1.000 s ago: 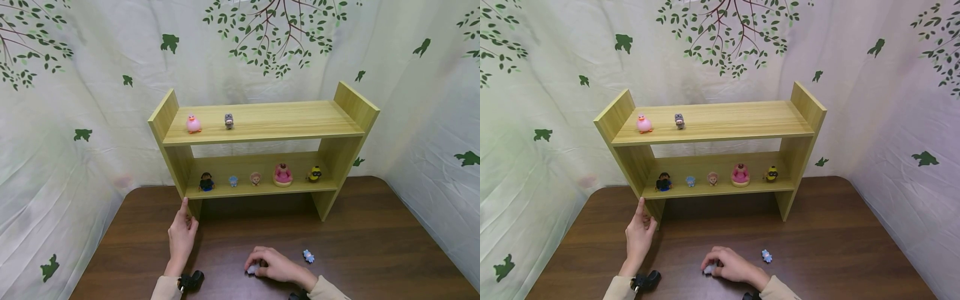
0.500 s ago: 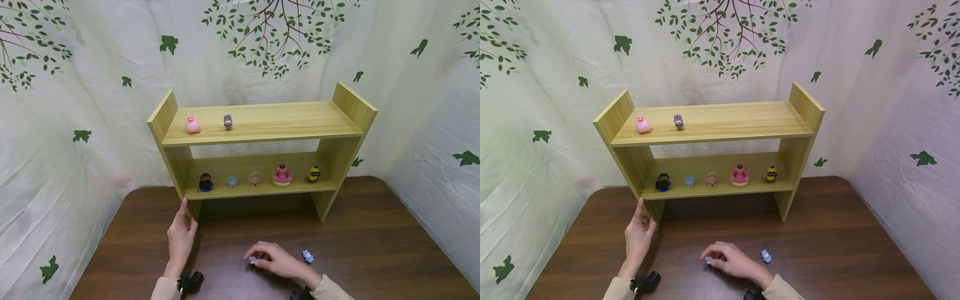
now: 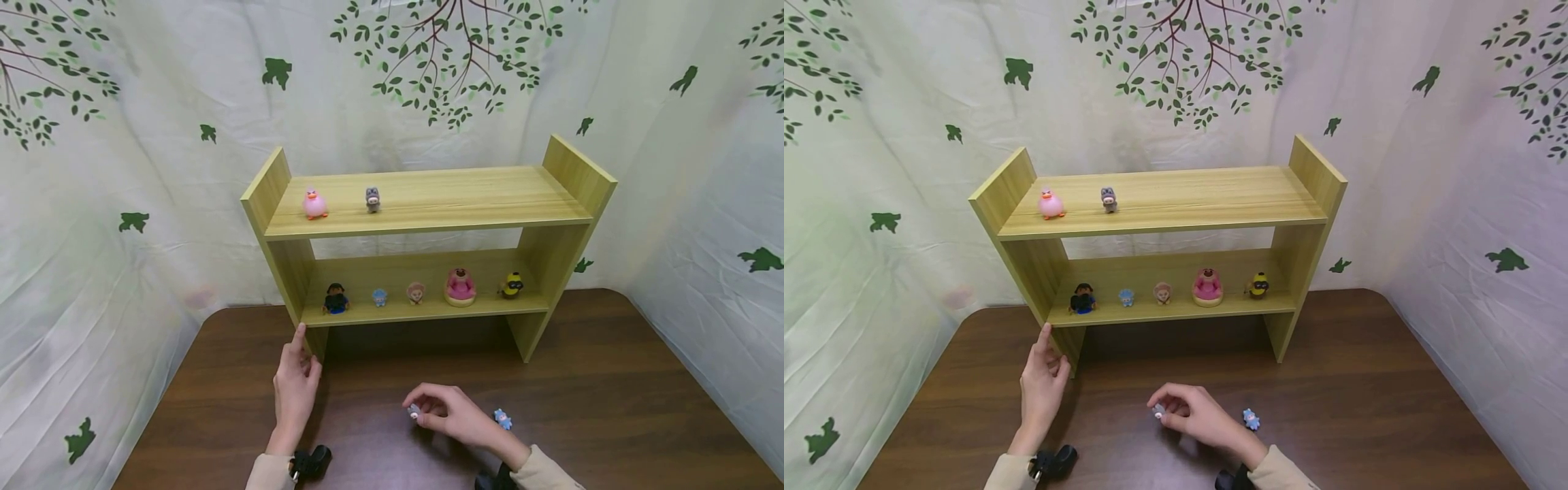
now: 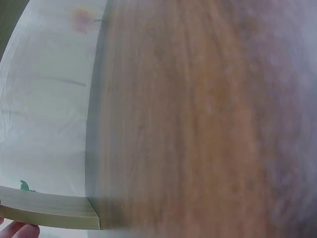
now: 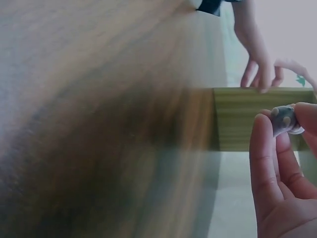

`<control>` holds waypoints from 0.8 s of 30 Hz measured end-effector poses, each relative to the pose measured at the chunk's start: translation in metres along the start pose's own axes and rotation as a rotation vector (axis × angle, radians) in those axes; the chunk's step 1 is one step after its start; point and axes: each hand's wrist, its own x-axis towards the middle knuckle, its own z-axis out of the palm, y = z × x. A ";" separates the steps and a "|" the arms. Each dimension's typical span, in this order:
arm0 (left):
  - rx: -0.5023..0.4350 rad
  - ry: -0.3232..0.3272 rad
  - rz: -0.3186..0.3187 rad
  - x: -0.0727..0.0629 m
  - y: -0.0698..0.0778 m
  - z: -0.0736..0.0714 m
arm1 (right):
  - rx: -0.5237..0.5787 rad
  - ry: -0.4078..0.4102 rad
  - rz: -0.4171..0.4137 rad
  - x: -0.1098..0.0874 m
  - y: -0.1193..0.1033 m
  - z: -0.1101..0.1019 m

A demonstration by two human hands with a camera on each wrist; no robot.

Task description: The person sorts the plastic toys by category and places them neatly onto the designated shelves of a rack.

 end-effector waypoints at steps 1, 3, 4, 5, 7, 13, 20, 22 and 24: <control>-0.009 0.001 0.001 0.001 0.000 0.000 | 0.003 0.006 -0.002 0.000 -0.001 -0.001; -0.029 0.001 0.004 0.002 0.001 0.000 | 0.001 0.019 -0.013 0.001 -0.006 -0.002; -0.036 0.000 0.007 0.002 0.001 0.000 | -0.001 0.024 -0.019 0.001 -0.006 -0.003; -0.045 -0.002 0.010 0.002 0.001 0.000 | -0.004 0.027 -0.024 0.002 -0.007 -0.003; -0.054 -0.008 0.012 0.003 0.001 0.000 | -0.005 0.033 -0.032 0.002 -0.008 -0.004; -0.025 -0.014 0.026 0.003 0.002 -0.001 | -0.011 0.049 -0.045 0.002 -0.010 -0.008; 0.012 -0.012 0.040 0.006 0.001 0.000 | 0.055 0.090 -0.028 0.004 -0.022 -0.020; 0.021 -0.009 0.052 0.007 0.001 0.000 | 0.071 0.108 -0.040 0.004 -0.026 -0.025; 0.028 -0.007 0.053 0.007 0.001 0.000 | 0.079 0.125 -0.070 0.005 -0.030 -0.029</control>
